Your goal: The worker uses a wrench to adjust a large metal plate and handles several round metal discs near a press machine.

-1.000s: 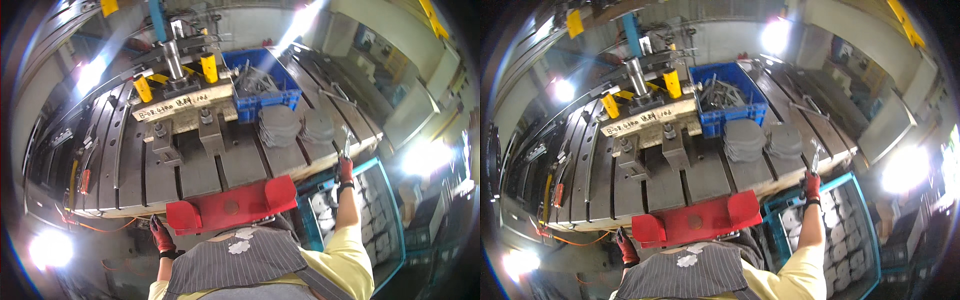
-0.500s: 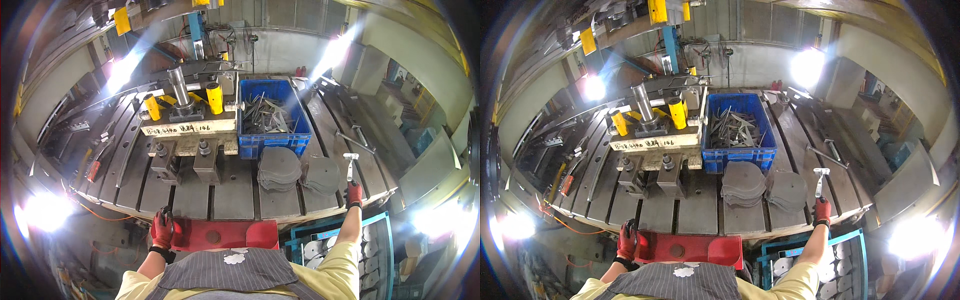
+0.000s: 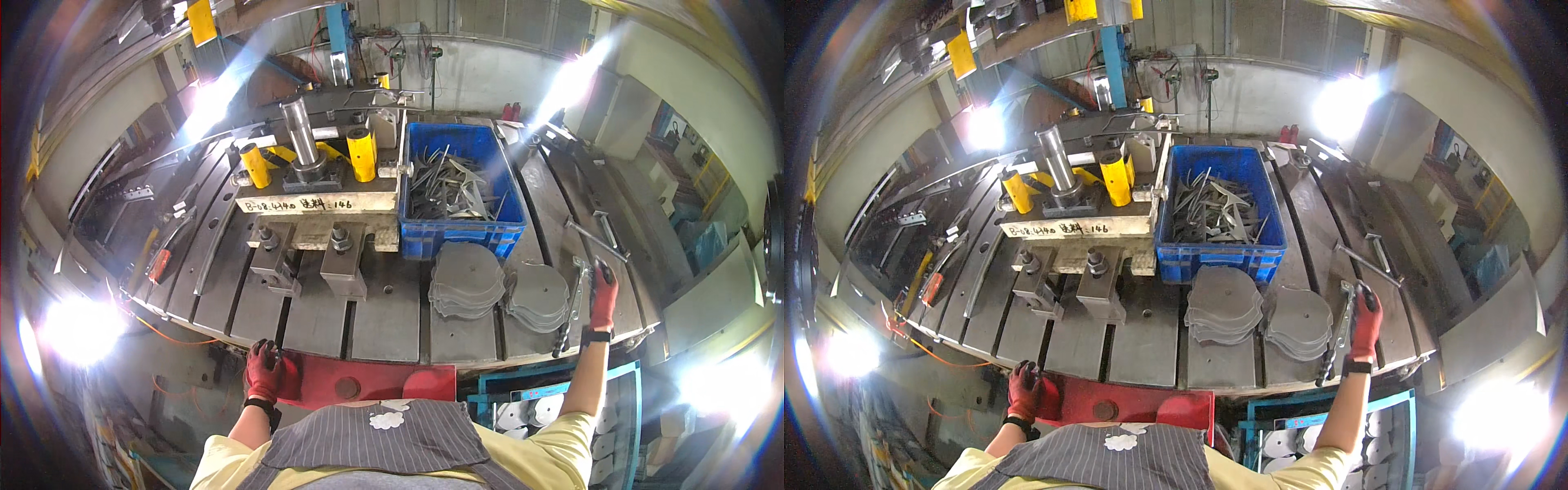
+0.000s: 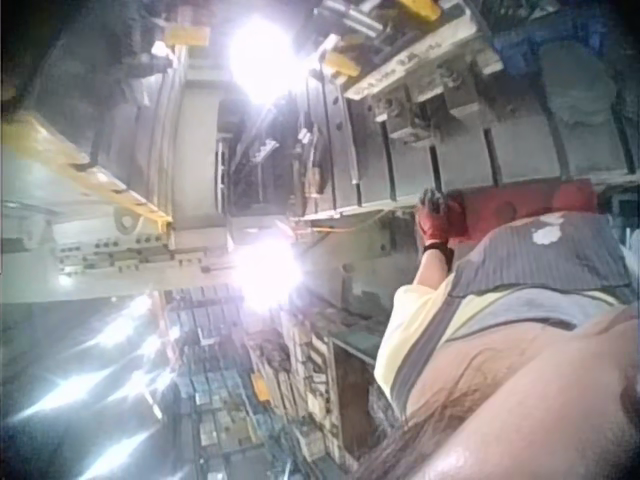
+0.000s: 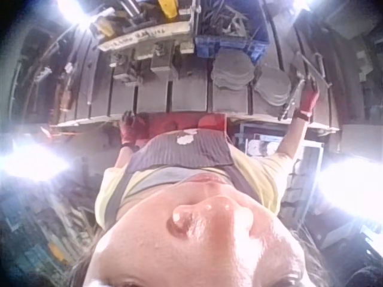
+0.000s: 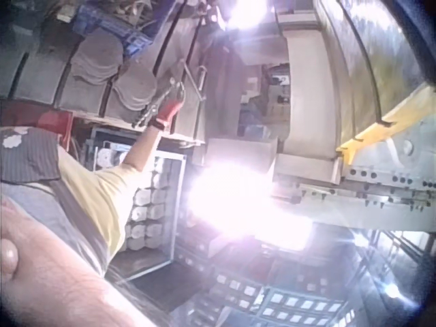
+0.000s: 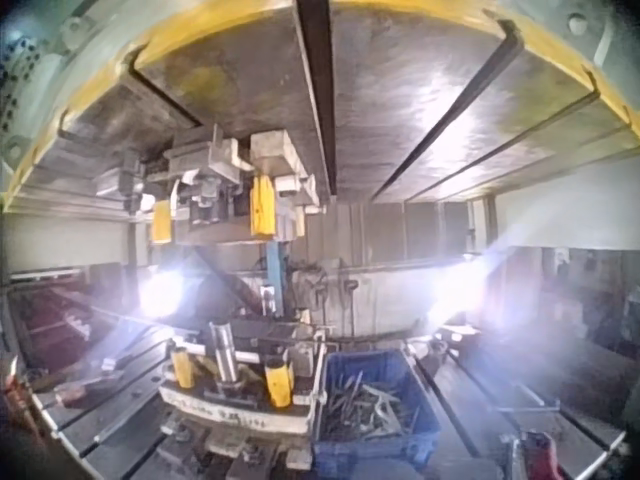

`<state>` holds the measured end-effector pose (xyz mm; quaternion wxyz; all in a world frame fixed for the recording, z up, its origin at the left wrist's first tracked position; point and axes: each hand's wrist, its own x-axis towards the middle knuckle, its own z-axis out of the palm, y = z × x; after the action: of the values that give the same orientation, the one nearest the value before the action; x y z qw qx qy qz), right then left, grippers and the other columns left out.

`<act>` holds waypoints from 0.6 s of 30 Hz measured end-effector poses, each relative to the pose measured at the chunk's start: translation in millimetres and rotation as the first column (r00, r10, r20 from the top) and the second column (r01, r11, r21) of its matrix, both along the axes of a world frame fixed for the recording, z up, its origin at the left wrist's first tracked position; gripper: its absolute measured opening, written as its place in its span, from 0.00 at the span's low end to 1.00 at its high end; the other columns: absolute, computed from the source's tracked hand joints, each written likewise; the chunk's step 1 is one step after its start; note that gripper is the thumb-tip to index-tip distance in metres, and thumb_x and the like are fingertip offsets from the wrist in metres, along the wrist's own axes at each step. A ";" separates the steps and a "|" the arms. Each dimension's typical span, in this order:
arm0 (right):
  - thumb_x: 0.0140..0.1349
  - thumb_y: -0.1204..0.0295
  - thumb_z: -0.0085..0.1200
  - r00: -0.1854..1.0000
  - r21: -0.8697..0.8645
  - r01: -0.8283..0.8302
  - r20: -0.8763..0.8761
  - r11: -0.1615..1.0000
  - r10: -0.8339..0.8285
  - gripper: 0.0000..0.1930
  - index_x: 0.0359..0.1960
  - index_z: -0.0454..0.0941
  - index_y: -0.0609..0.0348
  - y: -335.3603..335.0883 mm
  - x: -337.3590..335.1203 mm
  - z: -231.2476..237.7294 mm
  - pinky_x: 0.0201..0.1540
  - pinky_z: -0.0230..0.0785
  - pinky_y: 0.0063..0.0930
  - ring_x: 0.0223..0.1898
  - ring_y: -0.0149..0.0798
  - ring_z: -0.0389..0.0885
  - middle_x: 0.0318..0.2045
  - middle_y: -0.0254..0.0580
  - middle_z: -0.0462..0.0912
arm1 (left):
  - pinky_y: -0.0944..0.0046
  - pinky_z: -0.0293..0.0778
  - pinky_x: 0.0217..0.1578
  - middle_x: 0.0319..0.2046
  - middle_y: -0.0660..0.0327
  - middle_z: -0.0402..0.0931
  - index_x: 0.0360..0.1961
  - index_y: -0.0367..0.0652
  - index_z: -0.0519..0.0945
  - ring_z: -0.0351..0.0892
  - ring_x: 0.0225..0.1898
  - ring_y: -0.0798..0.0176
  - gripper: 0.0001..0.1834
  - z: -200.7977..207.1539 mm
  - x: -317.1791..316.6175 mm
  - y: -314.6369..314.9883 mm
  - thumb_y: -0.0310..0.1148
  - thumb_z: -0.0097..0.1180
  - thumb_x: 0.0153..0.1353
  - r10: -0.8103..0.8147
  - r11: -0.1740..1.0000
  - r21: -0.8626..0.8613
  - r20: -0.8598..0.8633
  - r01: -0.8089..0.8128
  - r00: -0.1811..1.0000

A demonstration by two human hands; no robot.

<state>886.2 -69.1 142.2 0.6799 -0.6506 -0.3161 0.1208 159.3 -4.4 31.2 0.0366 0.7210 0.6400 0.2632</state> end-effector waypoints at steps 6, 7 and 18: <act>0.54 0.68 0.53 0.855 -0.159 -0.503 0.055 0.850 0.516 0.18 0.46 0.71 0.60 116.7 -150.8 85.9 0.46 0.61 0.21 0.41 0.29 0.71 0.39 0.37 0.76 | 0.52 0.56 0.52 0.48 0.50 0.65 0.45 0.43 0.70 0.60 0.51 0.47 0.23 5.6 -7.9 -1.6 0.31 0.56 0.44 0.006 1.000 0.009 0.039 -0.006 0.999; 0.53 0.67 0.53 0.814 -0.270 -0.549 0.043 0.791 0.580 0.18 0.46 0.71 0.59 137.6 -180.6 106.3 0.48 0.61 0.24 0.43 0.32 0.72 0.40 0.40 0.76 | 0.52 0.56 0.52 0.48 0.50 0.65 0.45 0.43 0.70 0.60 0.51 0.47 0.23 8.0 -10.4 -6.3 0.31 0.56 0.44 0.013 1.000 0.000 0.046 -0.013 0.999; 0.50 0.58 0.48 0.589 -0.396 -0.207 0.680 0.895 0.436 0.28 0.55 0.63 0.47 439.5 -272.7 118.4 0.60 0.47 0.38 0.59 0.53 0.52 0.58 0.50 0.56 | 0.51 0.54 0.55 0.49 0.50 0.65 0.45 0.38 0.69 0.60 0.53 0.46 0.23 17.8 -11.3 -26.1 0.36 0.54 0.46 0.079 0.996 0.048 -0.053 -0.076 0.995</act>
<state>613.5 370.4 260.7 0.3553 -0.6595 -0.6624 0.0044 148.0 -30.5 49.0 -0.0076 0.7032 0.6621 0.2591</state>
